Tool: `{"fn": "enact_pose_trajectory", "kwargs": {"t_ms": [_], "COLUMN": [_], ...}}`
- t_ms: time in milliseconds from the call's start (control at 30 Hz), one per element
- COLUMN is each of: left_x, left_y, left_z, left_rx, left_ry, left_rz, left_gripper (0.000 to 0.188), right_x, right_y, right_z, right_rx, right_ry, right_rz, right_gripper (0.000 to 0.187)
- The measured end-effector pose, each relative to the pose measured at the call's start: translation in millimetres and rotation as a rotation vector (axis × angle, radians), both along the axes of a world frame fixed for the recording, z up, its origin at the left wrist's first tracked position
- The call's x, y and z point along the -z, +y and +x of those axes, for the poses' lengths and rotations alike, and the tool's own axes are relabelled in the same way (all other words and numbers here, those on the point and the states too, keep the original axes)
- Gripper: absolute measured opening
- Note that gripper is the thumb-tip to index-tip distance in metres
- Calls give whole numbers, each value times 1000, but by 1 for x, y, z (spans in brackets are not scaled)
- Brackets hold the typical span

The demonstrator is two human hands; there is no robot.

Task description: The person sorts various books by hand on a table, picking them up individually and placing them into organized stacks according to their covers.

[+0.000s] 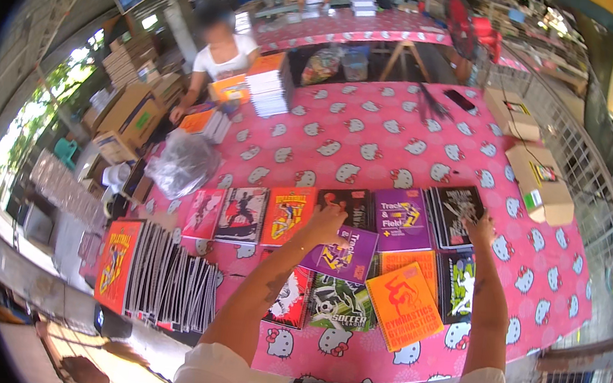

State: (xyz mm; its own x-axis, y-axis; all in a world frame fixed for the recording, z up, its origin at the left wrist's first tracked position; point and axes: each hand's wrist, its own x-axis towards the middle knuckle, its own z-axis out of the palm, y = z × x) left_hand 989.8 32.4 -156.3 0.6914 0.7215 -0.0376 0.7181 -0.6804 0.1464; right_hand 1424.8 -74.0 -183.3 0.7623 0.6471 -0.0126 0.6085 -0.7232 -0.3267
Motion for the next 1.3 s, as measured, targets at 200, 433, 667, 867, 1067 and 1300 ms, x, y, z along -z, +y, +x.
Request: {"fn": "enact_pose_trajectory", "kwargs": {"t_ms": [200, 433, 667, 867, 1067, 1300], "left_x": [-51, -189, -319, -359, -262, -281], "left_y": [-50, -216, -307, -265, -240, -308], "left_z": [-14, -149, -352, -461, -463, -279], "left_rx": [-114, -114, -468, -553, -771, -159], "left_ry": [-267, -584, -1234, -1312, -29, -887], "left_rz": [266, 466, 603, 413, 471, 584], "left_gripper": [34, 27, 53, 71, 51, 46], "right_x": [-62, -191, -280, -263, -227, -56], "right_y": [-4, -61, -97, -74, -103, -123], "right_z": [-29, -201, -431, -639, -651, -382], "right_rx": [-162, -553, -837, -1285, -1112, -716], "right_ry": [71, 621, 1153, 769, 752, 242], "right_rz": [447, 1389, 1280, 797, 719, 641], "right_gripper": [63, 72, 62, 78, 70, 59]}}
